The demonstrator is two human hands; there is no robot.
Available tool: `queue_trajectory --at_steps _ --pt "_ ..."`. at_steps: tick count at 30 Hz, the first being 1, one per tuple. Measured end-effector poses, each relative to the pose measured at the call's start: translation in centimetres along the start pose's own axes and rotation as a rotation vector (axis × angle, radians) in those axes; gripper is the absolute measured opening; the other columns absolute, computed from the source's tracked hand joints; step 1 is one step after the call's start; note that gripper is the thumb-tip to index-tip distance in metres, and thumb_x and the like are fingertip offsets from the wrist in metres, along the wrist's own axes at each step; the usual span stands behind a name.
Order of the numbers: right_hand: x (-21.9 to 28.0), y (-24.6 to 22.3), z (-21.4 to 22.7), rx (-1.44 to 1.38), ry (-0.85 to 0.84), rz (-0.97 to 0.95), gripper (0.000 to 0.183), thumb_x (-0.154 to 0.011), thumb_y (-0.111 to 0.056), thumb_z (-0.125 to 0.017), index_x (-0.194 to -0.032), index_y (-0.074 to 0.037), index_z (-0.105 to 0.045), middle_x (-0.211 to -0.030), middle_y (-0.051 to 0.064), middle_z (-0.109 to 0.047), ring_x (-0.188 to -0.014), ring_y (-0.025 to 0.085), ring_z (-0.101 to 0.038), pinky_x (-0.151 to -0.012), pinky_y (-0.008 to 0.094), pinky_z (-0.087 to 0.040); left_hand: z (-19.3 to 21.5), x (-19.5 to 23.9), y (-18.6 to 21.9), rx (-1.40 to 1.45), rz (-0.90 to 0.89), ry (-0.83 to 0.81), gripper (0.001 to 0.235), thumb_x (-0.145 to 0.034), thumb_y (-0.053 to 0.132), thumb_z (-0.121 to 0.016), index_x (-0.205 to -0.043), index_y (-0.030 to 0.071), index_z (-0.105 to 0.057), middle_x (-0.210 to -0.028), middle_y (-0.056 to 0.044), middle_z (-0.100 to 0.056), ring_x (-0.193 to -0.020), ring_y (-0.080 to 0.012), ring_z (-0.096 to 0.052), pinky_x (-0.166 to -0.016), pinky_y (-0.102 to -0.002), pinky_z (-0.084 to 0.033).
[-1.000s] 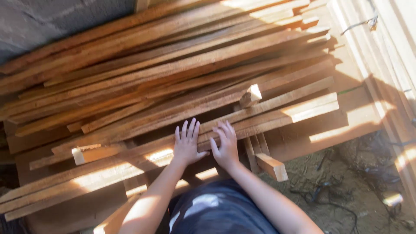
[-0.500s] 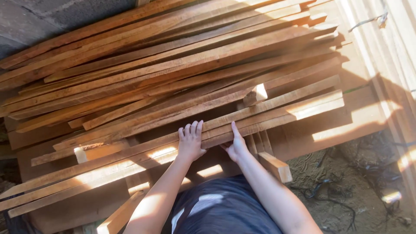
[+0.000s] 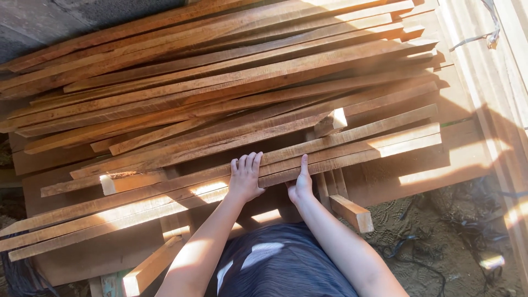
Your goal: The person arranges wooden planks on a workbench and secures them into bundles using black plastic ties. They wrap the ties around the wood and pull them tight to fasten the bundles.
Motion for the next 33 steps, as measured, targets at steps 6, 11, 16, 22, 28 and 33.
queue_trajectory --at_steps 6,11,16,22,28,33 --pt "1.5 -0.8 -1.0 0.081 -0.020 -0.023 0.109 -0.083 -0.071 -0.073 -0.161 -0.012 -0.024 -0.164 0.020 -0.033 -0.150 0.040 -0.034 -0.123 0.060 -0.026 -0.1 -0.2 -0.1 0.006 0.017 -0.007 0.128 -0.058 0.052 -0.087 -0.160 0.014 -0.019 -0.148 -0.008 -0.035 -0.135 -0.0282 -0.036 -0.111 -0.054 -0.026" --pt "7.7 -1.6 -1.8 0.489 -0.194 -0.186 0.119 -0.087 -0.080 -0.058 -0.163 -0.002 -0.010 -0.159 0.036 -0.020 -0.147 0.048 -0.033 -0.121 0.060 -0.025 1.5 0.9 0.1 -0.003 0.020 0.001 0.134 -0.061 0.058 -0.087 -0.163 0.013 -0.013 -0.161 -0.010 -0.021 -0.146 -0.0324 -0.022 -0.118 -0.055 -0.018" --pt "7.8 -0.3 0.6 1.031 -0.436 -0.081 0.063 -0.101 -0.051 -0.061 -0.136 0.001 -0.064 -0.118 0.025 -0.076 -0.109 0.035 -0.075 -0.102 0.048 -0.052 3.2 4.5 -2.6 0.147 0.164 0.011 0.138 -0.068 0.056 -0.092 -0.164 0.008 -0.006 -0.172 -0.016 0.001 -0.155 -0.0422 0.002 -0.122 -0.059 0.002" --pt "11.8 -1.7 -9.7 1.455 -0.809 1.227 0.036 -0.087 -0.036 -0.079 -0.117 -0.018 -0.072 -0.119 0.001 -0.074 -0.114 0.024 -0.069 -0.102 0.041 -0.052 2.0 10.5 -3.9 0.232 0.399 0.302 0.119 -0.070 0.063 -0.082 -0.159 0.005 -0.029 -0.168 -0.014 -0.022 -0.153 -0.0370 -0.018 -0.122 -0.058 -0.015" --pt "6.9 4.2 -16.8 2.159 -0.918 0.829 0.078 -0.095 -0.070 -0.051 -0.138 -0.005 -0.062 -0.138 0.015 -0.065 -0.131 0.034 -0.060 -0.118 0.055 -0.036 -1.4 14.3 -3.9 0.793 0.525 0.613 0.037 -0.098 0.039 -0.066 -0.064 0.024 -0.067 -0.065 0.009 -0.068 -0.073 -0.0157 -0.066 -0.076 -0.026 -0.053" --pt "6.5 7.0 -20.2 2.558 -0.924 0.337 0.113 -0.078 -0.095 -0.032 -0.117 0.003 -0.073 -0.122 0.024 -0.072 -0.121 0.043 -0.065 -0.102 0.053 -0.051 -3.1 14.9 -4.2 2.167 1.184 0.188 0.081 -0.103 0.067 -0.037 -0.166 0.020 -0.015 -0.162 -0.028 -0.035 -0.148 -0.0463 -0.037 -0.121 -0.060 -0.027"
Point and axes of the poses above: each hand's wrist, its own x-axis away from the middle knuckle, its own z-axis out of the back of the hand, y = z × x, the point moved 5 cm from there along -x, towards the middle knuckle
